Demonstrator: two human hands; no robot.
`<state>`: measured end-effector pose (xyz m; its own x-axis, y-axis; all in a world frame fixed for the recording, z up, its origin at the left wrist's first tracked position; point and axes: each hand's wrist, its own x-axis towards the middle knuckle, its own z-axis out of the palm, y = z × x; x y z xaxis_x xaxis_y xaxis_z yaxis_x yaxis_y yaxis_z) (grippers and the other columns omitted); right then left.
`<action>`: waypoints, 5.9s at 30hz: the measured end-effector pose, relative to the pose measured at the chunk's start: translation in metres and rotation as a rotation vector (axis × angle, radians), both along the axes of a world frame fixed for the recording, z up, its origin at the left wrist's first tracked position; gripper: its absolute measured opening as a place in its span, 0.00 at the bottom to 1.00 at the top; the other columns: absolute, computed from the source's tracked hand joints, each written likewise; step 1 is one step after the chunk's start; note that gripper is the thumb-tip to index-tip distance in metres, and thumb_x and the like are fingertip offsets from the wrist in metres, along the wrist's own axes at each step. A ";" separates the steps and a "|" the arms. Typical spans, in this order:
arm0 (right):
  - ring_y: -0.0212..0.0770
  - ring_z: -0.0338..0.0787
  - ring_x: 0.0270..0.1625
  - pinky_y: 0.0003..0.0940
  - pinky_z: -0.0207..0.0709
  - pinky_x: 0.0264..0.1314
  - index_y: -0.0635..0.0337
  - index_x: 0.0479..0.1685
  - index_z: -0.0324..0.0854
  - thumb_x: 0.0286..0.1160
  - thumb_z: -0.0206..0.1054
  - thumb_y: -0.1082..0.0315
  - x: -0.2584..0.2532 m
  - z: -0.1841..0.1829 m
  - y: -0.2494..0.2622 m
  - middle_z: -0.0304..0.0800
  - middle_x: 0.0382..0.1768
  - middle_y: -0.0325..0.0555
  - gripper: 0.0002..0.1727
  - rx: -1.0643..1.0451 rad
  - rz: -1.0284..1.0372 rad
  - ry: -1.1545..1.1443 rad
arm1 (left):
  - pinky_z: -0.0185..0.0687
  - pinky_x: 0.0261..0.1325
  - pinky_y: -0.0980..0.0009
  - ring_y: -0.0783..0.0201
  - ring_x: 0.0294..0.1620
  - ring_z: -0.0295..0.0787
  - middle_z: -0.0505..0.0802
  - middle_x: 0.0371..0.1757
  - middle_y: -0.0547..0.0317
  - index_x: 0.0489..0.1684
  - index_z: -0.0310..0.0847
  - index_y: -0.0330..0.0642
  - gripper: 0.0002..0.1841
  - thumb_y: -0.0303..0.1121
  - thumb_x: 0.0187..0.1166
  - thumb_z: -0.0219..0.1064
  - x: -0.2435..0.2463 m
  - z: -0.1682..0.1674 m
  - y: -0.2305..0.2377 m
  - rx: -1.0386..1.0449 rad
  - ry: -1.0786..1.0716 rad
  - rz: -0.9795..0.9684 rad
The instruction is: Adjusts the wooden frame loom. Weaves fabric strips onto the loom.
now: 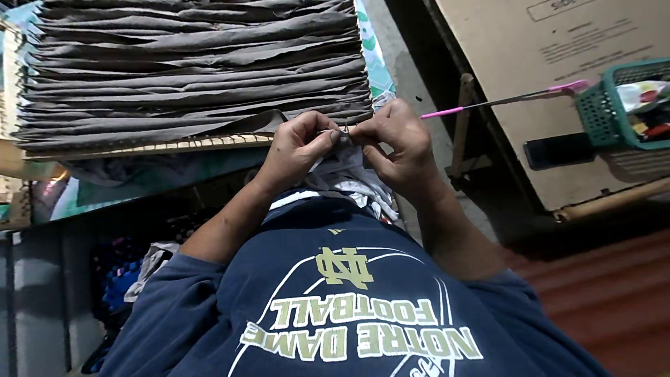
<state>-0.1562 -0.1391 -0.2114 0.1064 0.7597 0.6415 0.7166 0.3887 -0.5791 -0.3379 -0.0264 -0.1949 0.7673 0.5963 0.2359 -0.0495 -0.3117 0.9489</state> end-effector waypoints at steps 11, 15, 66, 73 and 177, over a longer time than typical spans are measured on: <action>0.54 0.86 0.45 0.52 0.72 0.61 0.62 0.44 0.93 0.77 0.66 0.71 -0.015 0.004 0.000 0.86 0.37 0.56 0.09 0.030 -0.143 -0.228 | 0.83 0.55 0.73 0.64 0.50 0.87 0.90 0.46 0.47 0.42 0.89 0.33 0.06 0.26 0.75 0.71 -0.004 0.001 -0.003 0.584 0.042 0.164; 0.54 0.85 0.44 0.51 0.73 0.60 0.62 0.42 0.93 0.77 0.66 0.72 -0.020 0.001 0.003 0.85 0.34 0.56 0.09 0.068 -0.162 -0.227 | 0.82 0.55 0.73 0.63 0.48 0.86 0.89 0.43 0.47 0.38 0.91 0.34 0.05 0.26 0.73 0.74 -0.001 -0.002 -0.005 0.665 0.021 0.206; 0.41 0.83 0.46 0.37 0.75 0.57 0.63 0.43 0.92 0.76 0.67 0.73 -0.004 0.001 0.000 0.85 0.38 0.51 0.08 0.045 -0.014 0.084 | 0.84 0.40 0.80 0.78 0.34 0.85 0.90 0.36 0.66 0.45 0.81 0.36 0.03 0.22 0.80 0.65 -0.001 0.007 -0.006 0.015 -0.087 0.043; 0.52 0.85 0.47 0.52 0.71 0.65 0.62 0.43 0.92 0.76 0.67 0.72 -0.014 0.002 0.001 0.86 0.37 0.56 0.08 0.069 -0.092 -0.122 | 0.87 0.50 0.70 0.64 0.42 0.92 0.95 0.40 0.47 0.41 0.89 0.30 0.05 0.24 0.76 0.71 -0.002 -0.001 -0.007 0.694 -0.028 0.175; 0.26 0.86 0.49 0.21 0.84 0.53 0.67 0.45 0.87 0.73 0.67 0.79 -0.001 -0.004 -0.002 0.87 0.45 0.40 0.07 0.004 0.304 0.602 | 0.85 0.52 0.72 0.71 0.46 0.86 0.88 0.45 0.64 0.46 0.74 0.47 0.15 0.16 0.71 0.68 0.003 0.002 -0.006 -0.359 -0.301 -0.260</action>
